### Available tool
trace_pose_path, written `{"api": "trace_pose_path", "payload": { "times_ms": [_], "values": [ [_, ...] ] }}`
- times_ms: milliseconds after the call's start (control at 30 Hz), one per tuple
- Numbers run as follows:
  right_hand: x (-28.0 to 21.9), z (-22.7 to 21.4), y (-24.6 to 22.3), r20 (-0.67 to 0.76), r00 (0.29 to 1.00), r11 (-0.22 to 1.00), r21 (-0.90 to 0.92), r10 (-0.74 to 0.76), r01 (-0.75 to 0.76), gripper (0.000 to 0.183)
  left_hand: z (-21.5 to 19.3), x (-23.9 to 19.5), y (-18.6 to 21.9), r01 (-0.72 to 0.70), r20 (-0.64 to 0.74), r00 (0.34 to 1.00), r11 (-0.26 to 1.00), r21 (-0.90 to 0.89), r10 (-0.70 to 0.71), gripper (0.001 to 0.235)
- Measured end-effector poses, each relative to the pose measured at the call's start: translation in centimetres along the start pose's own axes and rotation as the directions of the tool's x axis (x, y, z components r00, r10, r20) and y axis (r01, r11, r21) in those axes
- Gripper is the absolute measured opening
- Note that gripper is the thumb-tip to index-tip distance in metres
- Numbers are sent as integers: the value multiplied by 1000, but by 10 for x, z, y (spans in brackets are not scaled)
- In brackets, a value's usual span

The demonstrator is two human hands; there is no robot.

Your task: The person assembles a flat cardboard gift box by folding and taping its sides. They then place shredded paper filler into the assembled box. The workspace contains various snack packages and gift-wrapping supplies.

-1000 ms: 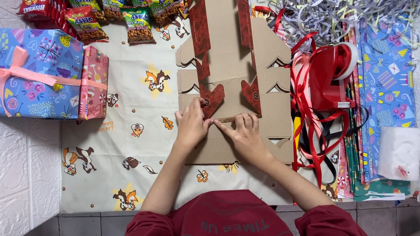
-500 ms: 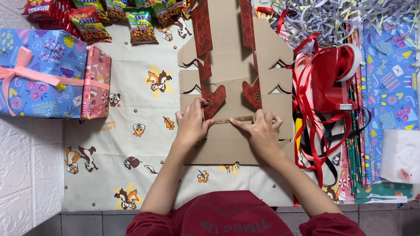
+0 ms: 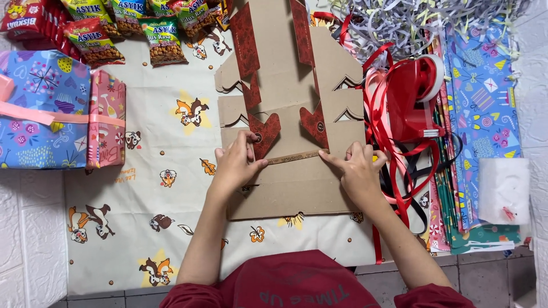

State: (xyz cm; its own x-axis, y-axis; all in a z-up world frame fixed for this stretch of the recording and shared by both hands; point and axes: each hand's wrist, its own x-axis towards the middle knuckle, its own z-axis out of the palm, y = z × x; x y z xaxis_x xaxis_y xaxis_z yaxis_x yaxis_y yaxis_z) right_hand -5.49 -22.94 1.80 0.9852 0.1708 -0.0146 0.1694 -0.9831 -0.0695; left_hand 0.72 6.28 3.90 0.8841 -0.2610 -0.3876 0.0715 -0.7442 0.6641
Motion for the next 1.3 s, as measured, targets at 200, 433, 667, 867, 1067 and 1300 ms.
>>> {"api": "trace_pose_path", "payload": {
  "times_ms": [200,433,667,867,1067,1300],
  "values": [
    [5,1,-5,-74,996,998,-35,-48,45,39,-8,-2,-28,-61,9,998,964,-257,66,58],
    [5,3,-6,-93,994,998,-43,-51,48,38,3,1,-23,-47,-58,998,983,-175,38,57],
    [8,-2,-6,-65,997,999,-6,-49,48,38,15,1,-2,15,-129,992,984,180,8,49],
    [9,-11,-15,-84,985,989,1,-147,148,38,20,4,-8,-12,-120,992,978,206,37,51],
    [4,-7,-31,-285,938,922,272,-197,276,37,28,-1,-10,-45,-187,979,980,194,82,50],
    [15,-22,-35,-249,968,846,509,-31,158,52,22,-12,9,-224,-262,927,957,185,268,45]
  ]
}}
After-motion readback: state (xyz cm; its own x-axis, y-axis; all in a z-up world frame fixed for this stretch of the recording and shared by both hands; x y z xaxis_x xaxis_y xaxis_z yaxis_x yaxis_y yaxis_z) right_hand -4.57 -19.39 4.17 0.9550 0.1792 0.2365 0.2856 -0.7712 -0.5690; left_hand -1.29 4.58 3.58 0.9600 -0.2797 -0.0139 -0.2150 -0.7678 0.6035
